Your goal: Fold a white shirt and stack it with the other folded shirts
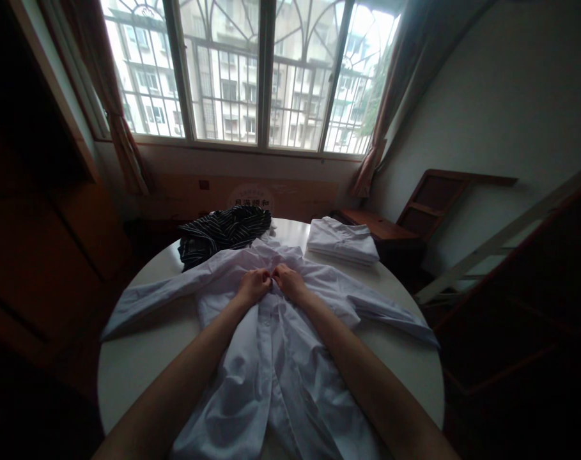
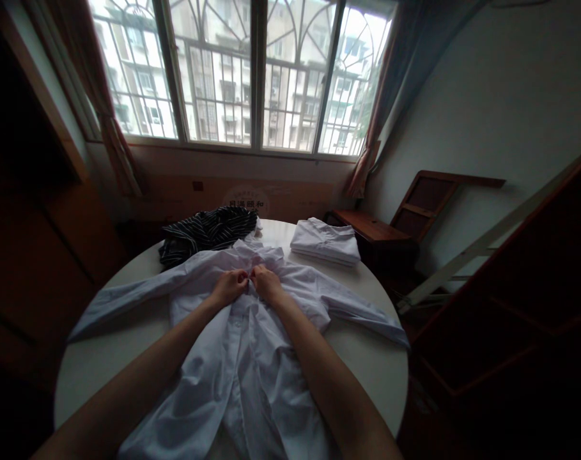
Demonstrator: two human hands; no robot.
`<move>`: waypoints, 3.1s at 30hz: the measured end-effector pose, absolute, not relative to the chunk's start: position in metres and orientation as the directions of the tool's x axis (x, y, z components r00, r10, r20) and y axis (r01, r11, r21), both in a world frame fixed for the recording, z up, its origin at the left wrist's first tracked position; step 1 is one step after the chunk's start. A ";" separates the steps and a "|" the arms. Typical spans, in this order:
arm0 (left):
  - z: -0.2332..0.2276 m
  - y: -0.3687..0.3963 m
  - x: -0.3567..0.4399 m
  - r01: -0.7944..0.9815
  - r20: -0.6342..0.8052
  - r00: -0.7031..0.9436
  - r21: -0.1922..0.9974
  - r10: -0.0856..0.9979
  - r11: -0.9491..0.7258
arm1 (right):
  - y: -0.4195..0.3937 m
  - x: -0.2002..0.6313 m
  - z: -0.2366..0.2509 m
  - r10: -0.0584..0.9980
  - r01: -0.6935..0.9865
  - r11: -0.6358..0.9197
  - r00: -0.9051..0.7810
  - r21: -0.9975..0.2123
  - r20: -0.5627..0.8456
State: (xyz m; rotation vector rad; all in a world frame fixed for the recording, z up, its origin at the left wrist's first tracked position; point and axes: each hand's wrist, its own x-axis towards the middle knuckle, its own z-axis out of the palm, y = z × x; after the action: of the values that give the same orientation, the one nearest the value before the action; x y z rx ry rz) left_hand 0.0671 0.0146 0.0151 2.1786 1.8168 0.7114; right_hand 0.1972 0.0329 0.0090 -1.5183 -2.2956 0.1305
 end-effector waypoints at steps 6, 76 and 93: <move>0.012 0.017 0.069 0.859 0.238 0.075 0.478 0.968 -0.183 | 0.029 0.195 0.009 0.901 0.880 0.410 -0.349 -0.242 0.258; 0.005 0.026 0.060 0.452 0.326 0.118 0.824 0.938 -0.343 | 0.047 0.207 0.007 0.955 0.541 0.295 -0.174 -0.788 0.239; 0.031 0.030 0.044 0.555 0.205 0.263 0.767 0.943 -0.322 | 0.046 0.233 0.022 0.965 0.771 0.257 -0.170 -0.582 0.201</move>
State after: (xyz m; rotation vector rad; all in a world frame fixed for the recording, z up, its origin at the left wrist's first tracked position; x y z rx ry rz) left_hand 0.0436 0.0300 0.0310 1.9760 1.3496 0.8963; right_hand 0.2326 0.0464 0.0225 -1.5693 -2.0015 0.4760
